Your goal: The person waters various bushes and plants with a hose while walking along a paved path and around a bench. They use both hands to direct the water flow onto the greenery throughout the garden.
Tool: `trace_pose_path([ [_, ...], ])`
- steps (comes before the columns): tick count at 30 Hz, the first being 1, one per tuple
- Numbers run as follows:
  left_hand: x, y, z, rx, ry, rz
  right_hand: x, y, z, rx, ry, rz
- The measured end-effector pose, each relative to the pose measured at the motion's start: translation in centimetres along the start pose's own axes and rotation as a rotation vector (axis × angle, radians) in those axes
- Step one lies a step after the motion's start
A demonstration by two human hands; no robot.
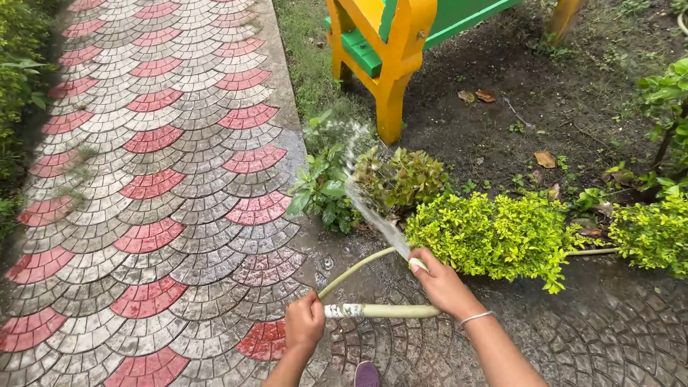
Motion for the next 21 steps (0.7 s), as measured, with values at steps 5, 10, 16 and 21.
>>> trace_pose_path([
  [5,-1.2,1.1,-1.0,-0.024,-0.041,0.024,1.1,0.2,-0.7,0.117,0.143,-0.004],
  [10,-1.4,1.4,-1.8,-0.046,-0.054,0.057,3.1,1.6,-1.0,-0.084,0.093,-0.037],
  [16,0.0,1.4,-2.1,-0.063,-0.068,0.086,6.4,1.3,-1.3,0.226,0.155,-0.034],
  [21,0.7,1.9,-2.3,-0.130,-0.045,0.105,5.4,1.0,-2.4,-0.014,0.215,0.002],
])
Point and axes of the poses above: each hand's wrist, its own z-axis towards the middle knuckle, its own y-axis out of the palm, x = y × z, the point moved 4 cm from there along z, towards the middle knuckle, and after that the axes turned 3 degrees about -y, right-handed, at the moved point
